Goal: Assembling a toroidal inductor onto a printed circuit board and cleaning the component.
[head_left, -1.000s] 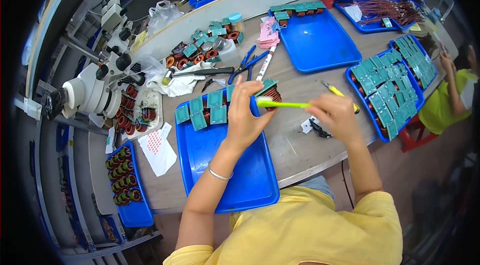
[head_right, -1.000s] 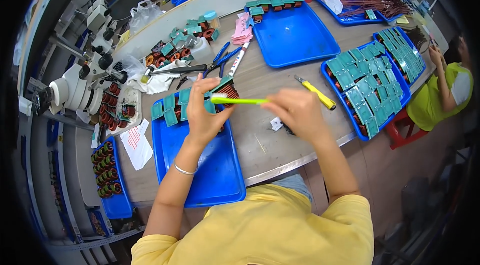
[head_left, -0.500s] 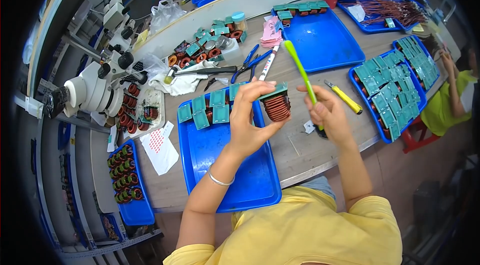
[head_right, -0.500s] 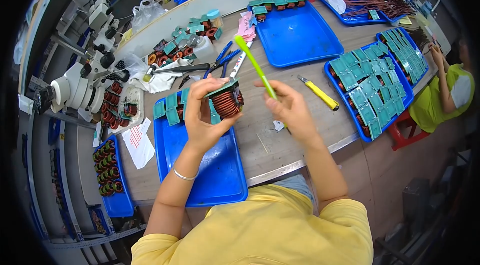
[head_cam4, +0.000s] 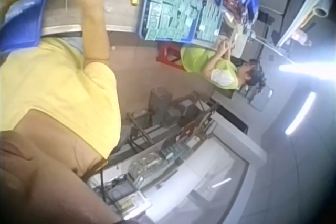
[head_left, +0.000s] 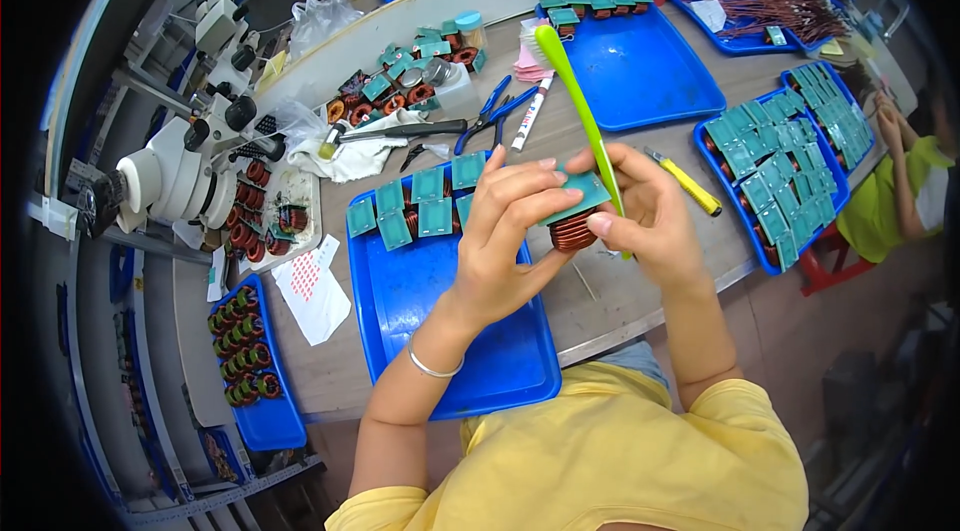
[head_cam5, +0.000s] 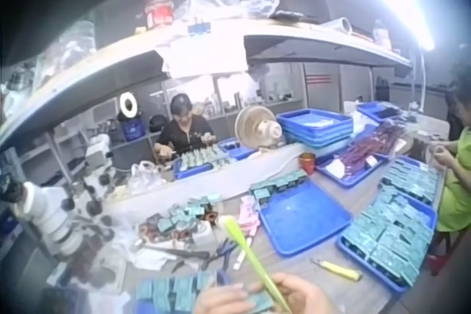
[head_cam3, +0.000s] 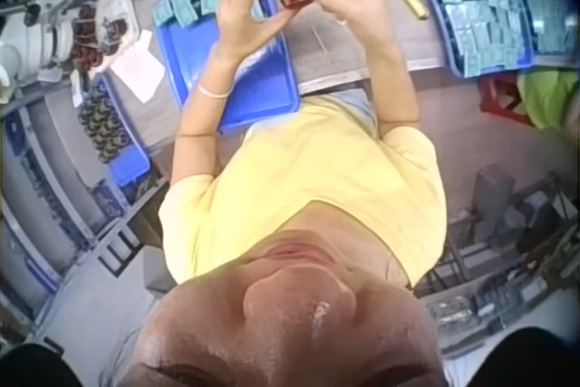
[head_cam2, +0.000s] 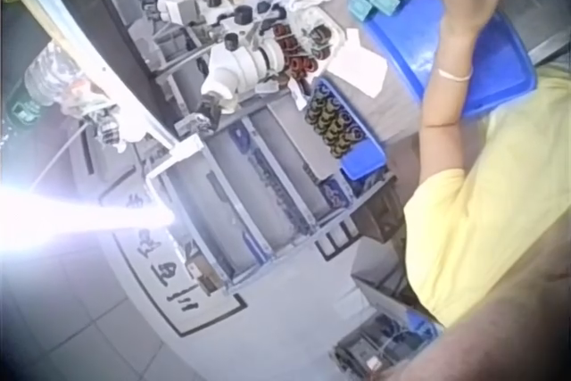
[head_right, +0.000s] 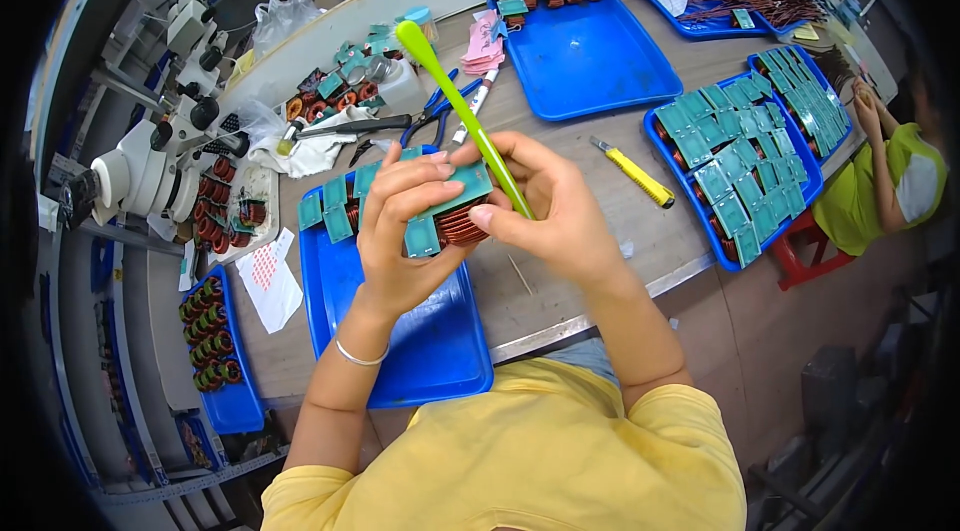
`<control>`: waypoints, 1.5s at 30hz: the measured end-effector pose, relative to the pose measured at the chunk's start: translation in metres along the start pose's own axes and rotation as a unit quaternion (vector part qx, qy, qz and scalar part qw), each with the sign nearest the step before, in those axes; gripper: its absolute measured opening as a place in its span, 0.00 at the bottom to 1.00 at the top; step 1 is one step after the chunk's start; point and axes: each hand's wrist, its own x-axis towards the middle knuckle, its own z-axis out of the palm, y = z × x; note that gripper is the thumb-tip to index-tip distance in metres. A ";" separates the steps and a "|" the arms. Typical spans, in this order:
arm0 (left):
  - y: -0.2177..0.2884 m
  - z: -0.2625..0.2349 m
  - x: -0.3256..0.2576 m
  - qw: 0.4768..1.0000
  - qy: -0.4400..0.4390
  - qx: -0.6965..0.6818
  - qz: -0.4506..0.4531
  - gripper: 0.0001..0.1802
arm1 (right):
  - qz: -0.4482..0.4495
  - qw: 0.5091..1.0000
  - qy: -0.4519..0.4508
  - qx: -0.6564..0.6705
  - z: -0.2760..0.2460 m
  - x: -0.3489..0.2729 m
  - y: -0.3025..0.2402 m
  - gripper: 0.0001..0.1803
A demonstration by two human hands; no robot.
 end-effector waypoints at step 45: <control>-0.007 -0.013 0.007 0.993 0.006 0.095 -0.075 0.24 | -0.139 0.853 0.080 -0.496 -0.052 -0.009 0.009 0.14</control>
